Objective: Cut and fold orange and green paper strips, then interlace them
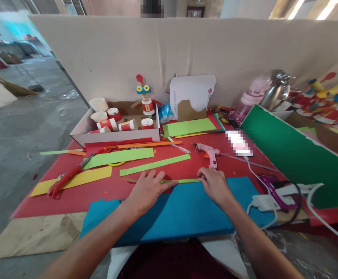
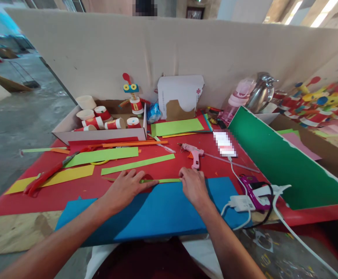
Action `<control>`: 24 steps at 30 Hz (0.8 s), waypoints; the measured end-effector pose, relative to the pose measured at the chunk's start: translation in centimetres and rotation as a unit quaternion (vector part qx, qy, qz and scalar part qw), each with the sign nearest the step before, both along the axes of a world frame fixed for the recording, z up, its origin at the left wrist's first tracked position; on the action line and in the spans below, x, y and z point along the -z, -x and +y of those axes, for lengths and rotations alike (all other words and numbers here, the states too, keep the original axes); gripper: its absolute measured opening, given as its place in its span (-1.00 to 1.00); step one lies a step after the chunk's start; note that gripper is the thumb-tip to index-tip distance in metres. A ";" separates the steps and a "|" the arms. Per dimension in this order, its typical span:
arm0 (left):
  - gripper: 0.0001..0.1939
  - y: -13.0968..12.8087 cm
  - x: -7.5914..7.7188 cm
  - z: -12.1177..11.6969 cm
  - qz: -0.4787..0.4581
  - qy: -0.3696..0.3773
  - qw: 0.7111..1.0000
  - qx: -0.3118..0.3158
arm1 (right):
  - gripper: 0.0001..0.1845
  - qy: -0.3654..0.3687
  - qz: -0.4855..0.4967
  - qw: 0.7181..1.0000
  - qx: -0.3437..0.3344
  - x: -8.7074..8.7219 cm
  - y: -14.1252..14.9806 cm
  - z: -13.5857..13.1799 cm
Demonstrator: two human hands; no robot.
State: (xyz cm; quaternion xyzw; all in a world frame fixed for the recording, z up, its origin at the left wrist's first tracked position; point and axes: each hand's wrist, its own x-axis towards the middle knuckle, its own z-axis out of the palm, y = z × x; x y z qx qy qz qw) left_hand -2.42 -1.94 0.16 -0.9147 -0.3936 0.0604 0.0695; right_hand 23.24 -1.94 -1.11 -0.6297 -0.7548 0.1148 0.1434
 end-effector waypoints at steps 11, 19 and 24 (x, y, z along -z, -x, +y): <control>-0.39 0.2 0.2 0.8 -0.018 -0.004 0.998 -0.065 | -0.82 -0.006 -0.153 0.988 0.032 -1.6 2.2 1.1; -0.53 0.2 0.8 0.4 -0.060 -0.012 0.996 -0.061 | -0.49 -0.095 -0.071 0.979 -0.167 0.7 7.1 -2.9; -0.44 0.2 0.8 0.3 -0.066 -0.011 0.996 -0.063 | -0.25 -0.033 -0.053 0.986 -0.154 2.3 6.9 -3.5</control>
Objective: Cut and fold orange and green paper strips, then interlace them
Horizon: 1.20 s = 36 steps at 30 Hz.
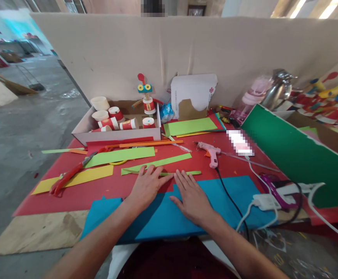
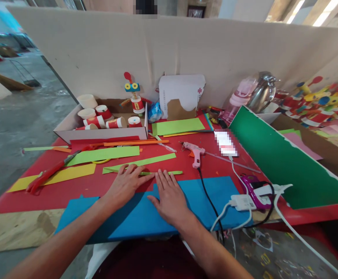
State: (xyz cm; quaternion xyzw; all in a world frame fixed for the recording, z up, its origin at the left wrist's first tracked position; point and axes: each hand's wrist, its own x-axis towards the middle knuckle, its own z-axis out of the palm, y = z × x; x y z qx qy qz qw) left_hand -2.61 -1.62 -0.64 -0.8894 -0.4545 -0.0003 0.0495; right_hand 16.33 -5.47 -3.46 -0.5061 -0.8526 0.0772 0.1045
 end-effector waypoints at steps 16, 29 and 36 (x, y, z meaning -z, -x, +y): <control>-0.37 0.1 0.0 -0.1 0.013 0.011 1.000 -0.008 | -0.30 0.022 -0.010 0.999 0.022 0.3 -3.7 0.8; -0.55 -1.1 -0.4 -1.1 -0.005 0.033 0.999 0.000 | -0.52 0.053 0.302 0.949 0.071 -1.6 1.2 4.9; -0.53 3.8 -1.0 -1.8 -0.145 0.079 0.984 -0.064 | -0.76 0.099 0.328 0.939 0.038 -0.2 2.2 6.1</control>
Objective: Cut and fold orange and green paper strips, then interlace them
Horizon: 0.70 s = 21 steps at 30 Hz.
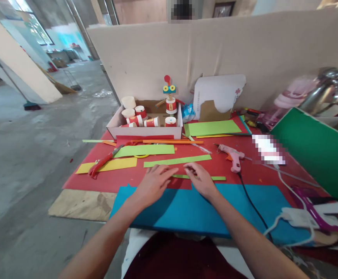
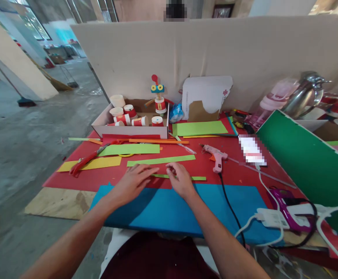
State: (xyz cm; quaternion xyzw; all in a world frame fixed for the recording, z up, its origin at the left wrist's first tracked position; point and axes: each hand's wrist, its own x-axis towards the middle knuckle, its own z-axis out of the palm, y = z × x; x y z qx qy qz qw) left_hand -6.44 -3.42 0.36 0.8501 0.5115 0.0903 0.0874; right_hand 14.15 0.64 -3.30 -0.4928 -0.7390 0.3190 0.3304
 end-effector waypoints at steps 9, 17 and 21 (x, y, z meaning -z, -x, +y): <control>-0.73 4.5 1.3 -0.4 -0.012 -0.051 0.997 -0.053 | -0.91 -0.032 -0.130 0.989 -0.066 -1.1 0.3 -0.6; -0.78 5.7 2.0 0.2 -0.081 0.011 0.994 -0.077 | -0.86 -0.018 -0.121 0.990 -0.068 -1.0 0.3 -0.5; -0.82 6.2 1.9 0.6 -0.104 0.041 0.988 -0.105 | -0.78 -0.018 -0.126 0.990 -0.060 -0.8 0.3 -0.4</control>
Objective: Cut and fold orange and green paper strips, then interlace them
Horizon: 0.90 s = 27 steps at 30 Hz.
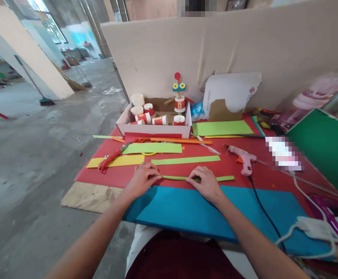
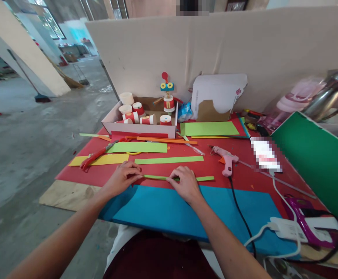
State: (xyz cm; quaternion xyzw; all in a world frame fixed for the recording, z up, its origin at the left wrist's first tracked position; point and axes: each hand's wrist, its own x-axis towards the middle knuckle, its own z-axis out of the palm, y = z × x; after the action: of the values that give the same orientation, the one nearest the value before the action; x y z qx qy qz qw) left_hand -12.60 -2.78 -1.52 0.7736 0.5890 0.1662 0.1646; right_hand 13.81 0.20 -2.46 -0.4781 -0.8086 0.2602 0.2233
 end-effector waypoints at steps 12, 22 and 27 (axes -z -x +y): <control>-0.87 -0.8 -0.5 -0.1 -0.030 0.032 0.997 -0.059 | -0.71 -0.019 -0.022 1.000 0.001 0.4 0.1 0.1; -0.84 -1.6 -0.9 -0.1 0.029 0.040 0.995 -0.090 | -0.75 -0.020 -0.041 0.999 0.028 0.4 0.5 0.1; -0.83 -1.8 -1.0 0.0 0.037 0.046 0.994 -0.094 | -0.77 -0.028 -0.047 0.998 0.037 0.5 0.6 0.0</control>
State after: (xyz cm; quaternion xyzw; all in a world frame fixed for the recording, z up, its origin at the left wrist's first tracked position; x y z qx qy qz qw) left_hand -10.82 -2.74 -0.49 0.7120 0.6716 0.1251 0.1620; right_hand 13.23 0.22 -2.98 -0.5129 -0.8069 0.2065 0.2079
